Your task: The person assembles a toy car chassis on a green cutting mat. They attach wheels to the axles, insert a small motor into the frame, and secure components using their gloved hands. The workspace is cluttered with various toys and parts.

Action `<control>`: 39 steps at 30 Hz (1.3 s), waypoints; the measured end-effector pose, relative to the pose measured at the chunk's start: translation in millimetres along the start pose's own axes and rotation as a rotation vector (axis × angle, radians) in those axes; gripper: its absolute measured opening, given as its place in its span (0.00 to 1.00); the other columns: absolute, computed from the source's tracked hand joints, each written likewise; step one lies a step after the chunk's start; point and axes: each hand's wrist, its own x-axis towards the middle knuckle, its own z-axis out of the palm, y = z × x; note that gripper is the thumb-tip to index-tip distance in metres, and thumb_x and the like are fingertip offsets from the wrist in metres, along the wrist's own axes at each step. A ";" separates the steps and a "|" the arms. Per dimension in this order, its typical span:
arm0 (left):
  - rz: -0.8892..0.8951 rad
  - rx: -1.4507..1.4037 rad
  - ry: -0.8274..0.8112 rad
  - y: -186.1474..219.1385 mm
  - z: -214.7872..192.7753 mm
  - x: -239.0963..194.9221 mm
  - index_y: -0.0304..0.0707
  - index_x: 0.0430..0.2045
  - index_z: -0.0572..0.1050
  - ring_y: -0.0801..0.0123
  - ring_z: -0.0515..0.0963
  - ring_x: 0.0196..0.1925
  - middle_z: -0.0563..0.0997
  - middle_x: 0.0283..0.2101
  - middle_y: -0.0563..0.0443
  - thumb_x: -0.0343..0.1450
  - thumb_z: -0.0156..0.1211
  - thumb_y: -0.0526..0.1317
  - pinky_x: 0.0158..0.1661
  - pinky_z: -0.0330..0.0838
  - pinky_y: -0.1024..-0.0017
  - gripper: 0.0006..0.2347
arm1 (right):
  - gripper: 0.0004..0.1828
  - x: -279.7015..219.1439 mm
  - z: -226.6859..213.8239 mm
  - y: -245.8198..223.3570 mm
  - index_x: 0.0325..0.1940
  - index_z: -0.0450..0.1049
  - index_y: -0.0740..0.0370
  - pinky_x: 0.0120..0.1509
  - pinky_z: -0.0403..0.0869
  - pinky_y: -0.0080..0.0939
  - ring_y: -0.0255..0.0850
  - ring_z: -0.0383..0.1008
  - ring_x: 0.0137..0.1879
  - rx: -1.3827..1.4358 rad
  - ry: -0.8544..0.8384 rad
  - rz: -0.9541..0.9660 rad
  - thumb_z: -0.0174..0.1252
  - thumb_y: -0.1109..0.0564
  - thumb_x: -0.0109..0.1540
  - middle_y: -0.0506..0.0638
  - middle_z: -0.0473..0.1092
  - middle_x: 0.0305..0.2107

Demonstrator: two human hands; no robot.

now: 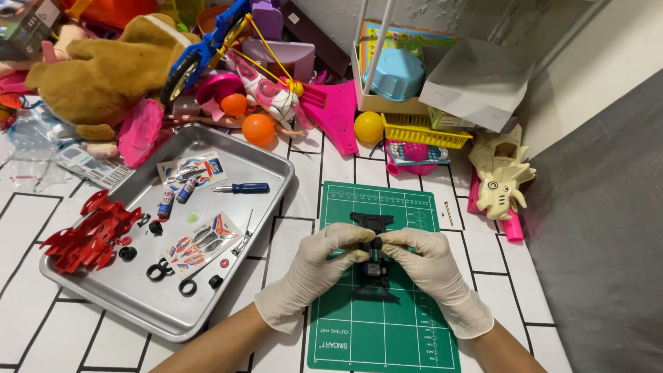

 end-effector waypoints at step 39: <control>-0.200 -0.115 -0.265 -5.5 -7.1 -23.4 0.37 0.47 0.81 0.67 0.84 0.43 0.85 0.42 0.46 0.68 0.71 0.33 0.46 0.82 0.78 0.14 | 0.02 -21.4 -12.7 0.8 0.41 0.76 0.65 0.32 0.67 0.41 0.43 0.63 0.26 -0.297 -0.237 -0.531 0.60 0.63 0.64 0.49 0.68 0.23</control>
